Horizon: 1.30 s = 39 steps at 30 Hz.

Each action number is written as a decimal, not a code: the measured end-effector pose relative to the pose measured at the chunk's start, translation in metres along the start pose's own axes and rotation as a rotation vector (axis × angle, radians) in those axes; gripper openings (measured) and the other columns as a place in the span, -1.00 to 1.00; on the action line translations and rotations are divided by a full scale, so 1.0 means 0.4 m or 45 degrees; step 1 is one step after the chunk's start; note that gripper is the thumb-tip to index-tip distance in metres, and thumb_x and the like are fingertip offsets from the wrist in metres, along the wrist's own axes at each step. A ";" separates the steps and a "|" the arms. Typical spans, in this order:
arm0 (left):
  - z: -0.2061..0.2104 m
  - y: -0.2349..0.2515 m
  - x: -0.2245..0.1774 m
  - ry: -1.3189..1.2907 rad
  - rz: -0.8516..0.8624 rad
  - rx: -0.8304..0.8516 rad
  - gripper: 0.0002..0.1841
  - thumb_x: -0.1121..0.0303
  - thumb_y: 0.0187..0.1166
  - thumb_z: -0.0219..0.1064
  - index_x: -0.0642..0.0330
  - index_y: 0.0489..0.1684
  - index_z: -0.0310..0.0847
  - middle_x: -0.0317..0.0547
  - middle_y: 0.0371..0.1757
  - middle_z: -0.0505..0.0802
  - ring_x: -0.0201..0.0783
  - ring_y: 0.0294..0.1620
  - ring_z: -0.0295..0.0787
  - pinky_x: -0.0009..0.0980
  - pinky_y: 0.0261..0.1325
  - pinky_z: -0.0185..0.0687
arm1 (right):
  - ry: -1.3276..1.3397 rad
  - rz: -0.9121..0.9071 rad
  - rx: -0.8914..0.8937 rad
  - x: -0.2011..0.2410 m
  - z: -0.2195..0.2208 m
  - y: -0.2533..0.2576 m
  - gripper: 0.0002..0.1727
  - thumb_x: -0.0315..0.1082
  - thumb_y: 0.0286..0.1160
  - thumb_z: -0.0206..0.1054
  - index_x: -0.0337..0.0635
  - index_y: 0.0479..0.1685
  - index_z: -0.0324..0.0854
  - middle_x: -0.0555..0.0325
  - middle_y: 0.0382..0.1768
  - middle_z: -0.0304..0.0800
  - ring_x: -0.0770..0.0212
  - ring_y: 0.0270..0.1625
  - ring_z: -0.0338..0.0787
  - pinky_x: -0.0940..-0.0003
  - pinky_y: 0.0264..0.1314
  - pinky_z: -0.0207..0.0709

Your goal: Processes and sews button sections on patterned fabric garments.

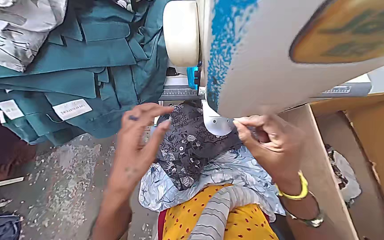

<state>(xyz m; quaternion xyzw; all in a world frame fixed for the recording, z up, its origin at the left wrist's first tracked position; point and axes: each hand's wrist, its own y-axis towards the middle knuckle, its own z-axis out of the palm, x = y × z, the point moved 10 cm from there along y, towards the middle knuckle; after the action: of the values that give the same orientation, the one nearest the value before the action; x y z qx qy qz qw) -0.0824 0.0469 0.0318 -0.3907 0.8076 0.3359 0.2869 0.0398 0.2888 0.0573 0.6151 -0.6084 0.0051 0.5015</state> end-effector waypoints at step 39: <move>0.157 0.066 -0.052 -0.096 -0.156 -0.007 -0.84 0.12 0.57 0.40 -0.07 -0.20 0.80 -0.42 -0.13 0.72 -0.32 0.10 0.50 -0.22 0.15 0.33 | -0.432 -0.252 -0.267 0.039 0.077 0.021 -0.80 -0.28 0.24 0.51 -0.21 -0.52 0.69 0.04 -0.45 0.74 0.14 -0.29 0.77 0.37 -0.30 0.56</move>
<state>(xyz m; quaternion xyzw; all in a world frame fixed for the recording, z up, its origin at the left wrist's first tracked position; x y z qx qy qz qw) -0.0805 0.1164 0.0169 -0.4273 0.7699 0.3345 0.3359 0.0189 0.2603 0.0567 0.6085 -0.6177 -0.2109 0.4513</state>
